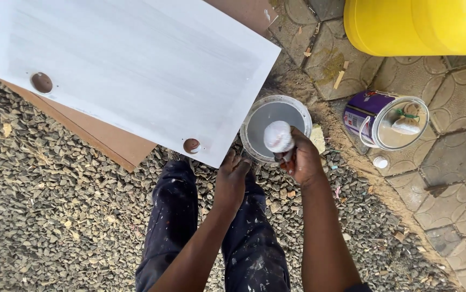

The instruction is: The person paints a white rectangular board with two holes using a paintbrush dipped in a bucket of white paint. They apply paint to the surface and edges, then use a sanding block to smooth the painted board. The person repeats the painting and sanding process on the board.

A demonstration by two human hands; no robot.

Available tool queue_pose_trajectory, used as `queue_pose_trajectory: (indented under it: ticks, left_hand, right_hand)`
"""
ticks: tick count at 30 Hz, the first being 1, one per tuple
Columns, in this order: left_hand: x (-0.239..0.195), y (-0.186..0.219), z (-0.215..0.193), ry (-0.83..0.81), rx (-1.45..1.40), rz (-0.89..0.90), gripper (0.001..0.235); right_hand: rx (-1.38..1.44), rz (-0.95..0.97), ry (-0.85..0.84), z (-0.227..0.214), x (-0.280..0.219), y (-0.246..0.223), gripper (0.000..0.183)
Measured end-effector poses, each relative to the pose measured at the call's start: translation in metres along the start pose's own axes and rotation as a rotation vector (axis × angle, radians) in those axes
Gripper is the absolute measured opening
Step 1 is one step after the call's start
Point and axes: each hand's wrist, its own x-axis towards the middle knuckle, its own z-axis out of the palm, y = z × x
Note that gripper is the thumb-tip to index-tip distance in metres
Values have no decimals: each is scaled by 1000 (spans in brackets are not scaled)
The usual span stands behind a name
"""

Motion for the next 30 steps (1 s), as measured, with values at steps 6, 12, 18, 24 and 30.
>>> queue_pose_trajectory:
  ticks: [6, 12, 18, 24, 30]
  left_hand:
    - [10, 14, 14, 110, -67, 14, 69]
    - [13, 17, 17, 166, -171, -15, 69]
    - [37, -38, -24, 271, -173, 50, 79]
    - [-13, 14, -62, -15, -1106, 55, 63]
    - [8, -37, -118, -89, -1151, -29, 45]
  right_hand:
    - [-233, -188, 96, 4, 48, 17, 23]
    - [-226, -128, 89, 2, 70, 21, 14]
    - [-53, -121, -106, 7, 8, 6, 28]
    - [231, -197, -230, 32, -19, 42, 42]
    - [559, -102, -174, 52, -15, 103, 36]
